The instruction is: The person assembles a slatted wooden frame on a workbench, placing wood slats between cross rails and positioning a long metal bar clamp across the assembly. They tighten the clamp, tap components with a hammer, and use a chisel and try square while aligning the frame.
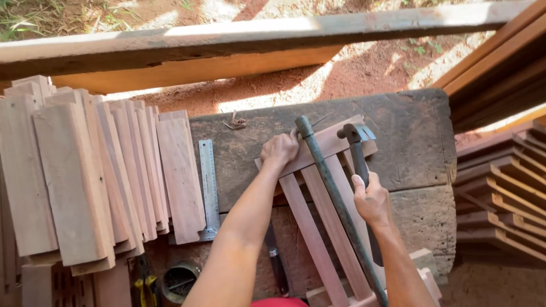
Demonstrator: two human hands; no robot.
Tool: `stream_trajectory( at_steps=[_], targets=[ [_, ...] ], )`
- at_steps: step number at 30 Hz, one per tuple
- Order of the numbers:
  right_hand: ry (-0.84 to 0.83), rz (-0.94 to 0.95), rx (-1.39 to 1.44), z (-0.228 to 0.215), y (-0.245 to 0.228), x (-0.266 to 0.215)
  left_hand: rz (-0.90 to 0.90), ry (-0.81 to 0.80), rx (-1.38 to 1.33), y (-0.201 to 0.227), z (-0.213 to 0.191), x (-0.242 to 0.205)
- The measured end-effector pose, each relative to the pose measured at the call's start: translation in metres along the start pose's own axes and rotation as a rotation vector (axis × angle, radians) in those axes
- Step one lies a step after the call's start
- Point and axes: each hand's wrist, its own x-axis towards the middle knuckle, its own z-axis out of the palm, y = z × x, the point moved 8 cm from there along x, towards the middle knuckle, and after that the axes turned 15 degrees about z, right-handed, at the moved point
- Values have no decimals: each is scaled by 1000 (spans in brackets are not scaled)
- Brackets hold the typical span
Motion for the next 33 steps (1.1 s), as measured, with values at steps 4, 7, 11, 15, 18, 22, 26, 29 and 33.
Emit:
stream_trajectory(
  at_steps=[4, 7, 11, 15, 18, 22, 26, 29, 33],
  targets=[
    [-7, 43, 84, -10, 22, -37, 113, 13, -94, -1, 17, 2],
    [-51, 13, 207, -10, 31, -49, 265, 138, -41, 17, 28, 20],
    [-25, -49, 211, -22, 31, -72, -5, 44, 57, 25, 34, 21],
    [-198, 78, 212, -12, 64, -109, 35, 54, 53, 28, 30, 18],
    [-571, 224, 237, 38, 117, -158, 42, -1, 18, 39, 16, 5],
    [-640, 36, 170, 113, 152, -200, 44, -85, -11, 34, 27, 16],
    [-714, -315, -16, 139, 96, -231, 103, -14, 96, 41, 15, -10],
    [-673, -575, -31, 158, 68, -254, 180, 164, 69, 43, -17, -75],
    [-636, -648, -173, 193, 65, -272, 408, 446, -168, 8, -50, -191]
  ],
)
